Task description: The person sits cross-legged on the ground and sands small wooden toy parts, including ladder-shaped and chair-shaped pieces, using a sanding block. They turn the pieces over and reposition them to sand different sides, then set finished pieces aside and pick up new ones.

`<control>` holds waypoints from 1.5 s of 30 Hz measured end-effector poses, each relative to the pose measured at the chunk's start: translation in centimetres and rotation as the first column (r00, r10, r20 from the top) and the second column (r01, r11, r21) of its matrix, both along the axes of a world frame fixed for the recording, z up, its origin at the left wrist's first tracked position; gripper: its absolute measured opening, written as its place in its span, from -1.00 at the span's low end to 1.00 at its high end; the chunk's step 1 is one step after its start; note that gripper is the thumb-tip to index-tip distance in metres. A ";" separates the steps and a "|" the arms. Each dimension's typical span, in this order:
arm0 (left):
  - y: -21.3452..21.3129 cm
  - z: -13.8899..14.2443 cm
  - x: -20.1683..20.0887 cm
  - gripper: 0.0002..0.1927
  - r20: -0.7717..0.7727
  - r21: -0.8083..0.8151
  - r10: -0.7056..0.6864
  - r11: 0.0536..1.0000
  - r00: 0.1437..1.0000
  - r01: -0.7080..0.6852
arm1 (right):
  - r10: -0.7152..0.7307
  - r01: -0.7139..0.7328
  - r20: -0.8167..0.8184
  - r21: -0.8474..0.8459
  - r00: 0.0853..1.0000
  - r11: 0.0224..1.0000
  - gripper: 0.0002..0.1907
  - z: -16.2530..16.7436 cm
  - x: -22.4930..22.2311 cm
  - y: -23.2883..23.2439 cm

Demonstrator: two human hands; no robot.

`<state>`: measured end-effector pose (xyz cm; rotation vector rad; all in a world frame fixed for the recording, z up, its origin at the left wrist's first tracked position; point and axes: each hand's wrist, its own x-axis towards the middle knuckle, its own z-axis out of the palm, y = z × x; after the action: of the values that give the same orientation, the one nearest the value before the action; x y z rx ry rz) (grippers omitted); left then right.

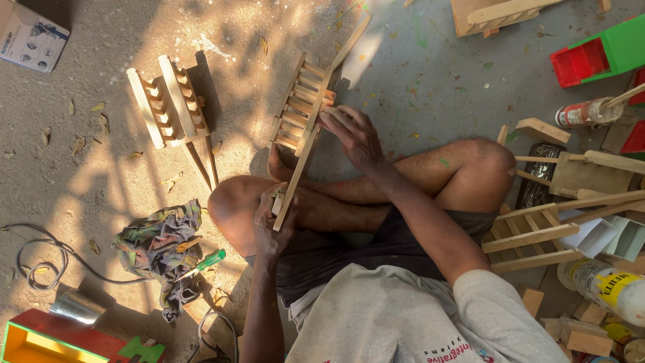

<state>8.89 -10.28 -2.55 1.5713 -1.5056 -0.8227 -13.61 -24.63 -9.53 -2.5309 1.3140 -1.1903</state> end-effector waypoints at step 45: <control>2.5 -0.7 -1.2 -0.89 -0.799 0.587 0.572 0.809 0.187 0.037 | -0.118 0.126 -0.058 0.162 0.991 0.979 -0.45 2.0 1.3 4.3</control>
<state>7.64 -7.83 -3.30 1.0889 0.0087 -1.6301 -12.29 -20.32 -7.51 -2.4070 1.5306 -0.9975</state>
